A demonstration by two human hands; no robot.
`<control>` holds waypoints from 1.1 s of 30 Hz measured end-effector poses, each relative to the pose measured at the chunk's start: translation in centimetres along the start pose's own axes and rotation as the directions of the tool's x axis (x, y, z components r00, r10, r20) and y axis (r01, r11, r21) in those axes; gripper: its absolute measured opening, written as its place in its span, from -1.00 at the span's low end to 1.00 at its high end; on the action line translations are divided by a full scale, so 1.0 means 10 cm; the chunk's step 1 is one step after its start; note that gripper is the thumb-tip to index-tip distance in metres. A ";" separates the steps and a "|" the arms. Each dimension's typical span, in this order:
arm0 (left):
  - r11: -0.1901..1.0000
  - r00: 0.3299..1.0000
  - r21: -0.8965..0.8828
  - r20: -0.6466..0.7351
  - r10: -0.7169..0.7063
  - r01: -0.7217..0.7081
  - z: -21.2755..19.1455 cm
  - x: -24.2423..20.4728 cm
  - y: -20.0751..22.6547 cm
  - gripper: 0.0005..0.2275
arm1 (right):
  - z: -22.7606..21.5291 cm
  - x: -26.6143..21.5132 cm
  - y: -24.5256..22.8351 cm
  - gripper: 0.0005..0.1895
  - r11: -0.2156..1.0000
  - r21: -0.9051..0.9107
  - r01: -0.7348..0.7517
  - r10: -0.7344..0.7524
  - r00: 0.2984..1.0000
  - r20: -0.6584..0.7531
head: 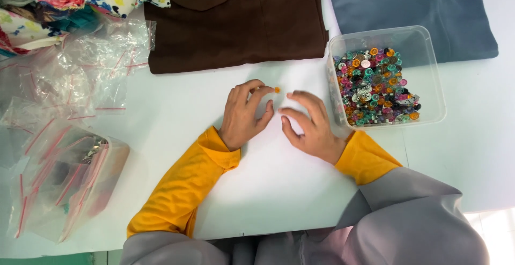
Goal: Sorting various colored buttons from a large container and placing them into small individual plastic bags.
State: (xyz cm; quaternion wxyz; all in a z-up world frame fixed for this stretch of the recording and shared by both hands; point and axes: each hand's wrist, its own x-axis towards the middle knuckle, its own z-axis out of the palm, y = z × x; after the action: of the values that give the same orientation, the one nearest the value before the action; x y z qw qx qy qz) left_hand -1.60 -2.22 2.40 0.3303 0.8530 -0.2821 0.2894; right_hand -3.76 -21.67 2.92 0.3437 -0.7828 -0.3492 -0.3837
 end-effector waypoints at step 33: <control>0.925 0.910 0.351 0.415 -0.018 -0.142 1.89 1.21 0.60 -0.79 | -1.16 0.15 1.56 -0.79 0.813 -0.424 -0.400 0.581 0.495 0.647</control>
State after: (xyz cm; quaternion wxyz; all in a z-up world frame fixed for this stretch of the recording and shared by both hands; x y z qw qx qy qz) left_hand 8.31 -23.20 1.36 0.0856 0.9320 -0.3123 0.1628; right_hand 5.43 -38.68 5.44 0.1743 -0.9673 -0.1759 0.0547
